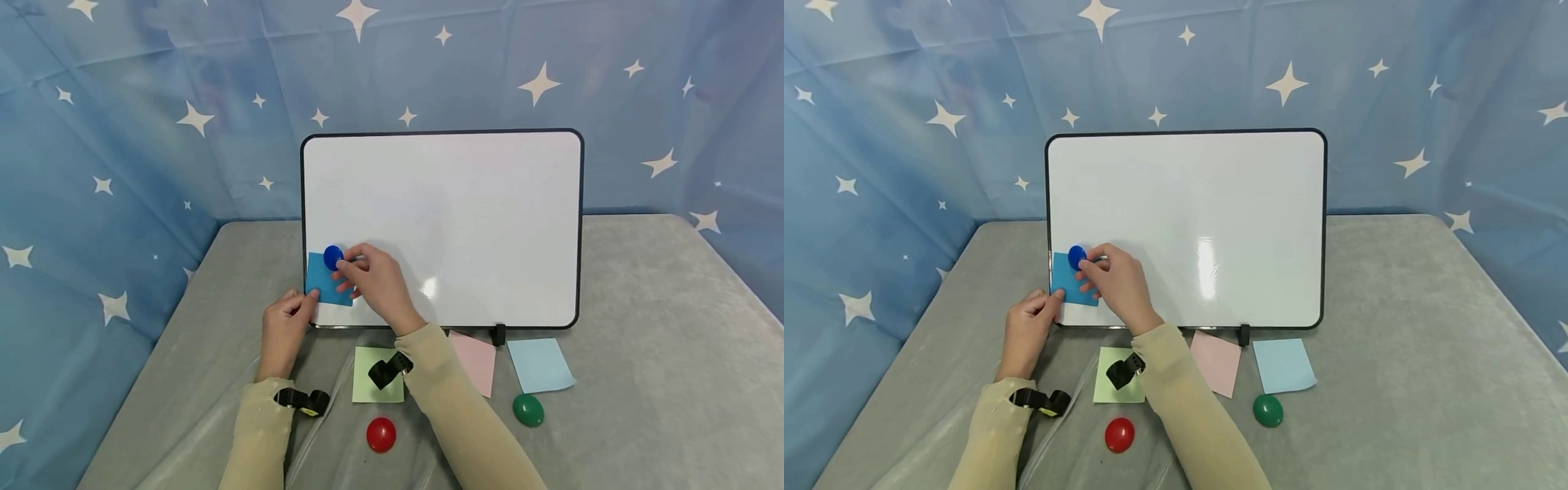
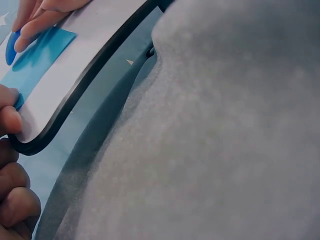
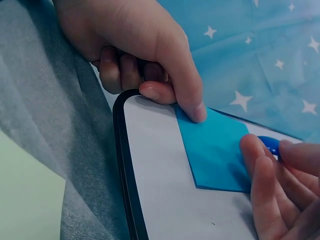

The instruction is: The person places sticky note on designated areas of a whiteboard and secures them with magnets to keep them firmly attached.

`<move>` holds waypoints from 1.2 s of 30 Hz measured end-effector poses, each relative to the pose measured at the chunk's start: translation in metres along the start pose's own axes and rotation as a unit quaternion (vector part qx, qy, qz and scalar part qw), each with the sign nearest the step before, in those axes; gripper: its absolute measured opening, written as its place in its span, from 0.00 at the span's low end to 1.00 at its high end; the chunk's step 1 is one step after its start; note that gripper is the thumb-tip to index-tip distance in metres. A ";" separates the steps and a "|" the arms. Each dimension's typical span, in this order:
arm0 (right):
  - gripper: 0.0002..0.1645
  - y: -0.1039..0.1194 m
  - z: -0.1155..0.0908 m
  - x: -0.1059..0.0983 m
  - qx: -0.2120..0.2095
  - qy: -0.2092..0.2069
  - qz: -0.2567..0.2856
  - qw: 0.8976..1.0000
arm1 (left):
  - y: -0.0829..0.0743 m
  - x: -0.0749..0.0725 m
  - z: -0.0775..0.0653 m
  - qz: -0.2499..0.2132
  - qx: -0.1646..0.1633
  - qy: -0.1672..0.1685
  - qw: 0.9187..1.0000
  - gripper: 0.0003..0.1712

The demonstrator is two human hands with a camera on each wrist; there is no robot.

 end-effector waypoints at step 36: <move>0.13 -0.004 0.002 0.000 0.025 -0.006 -0.017 1.000 | 0.005 0.002 0.001 -0.005 -0.022 0.006 1.000 0.28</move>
Point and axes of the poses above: each hand's wrist, its own z-axis towards the middle knuckle, its own x-axis out of the palm, y = z × x, the point moved 7 cm from there along z, towards the middle knuckle, and after that the axes turned 5 degrees about y, right-handed, at the moved point
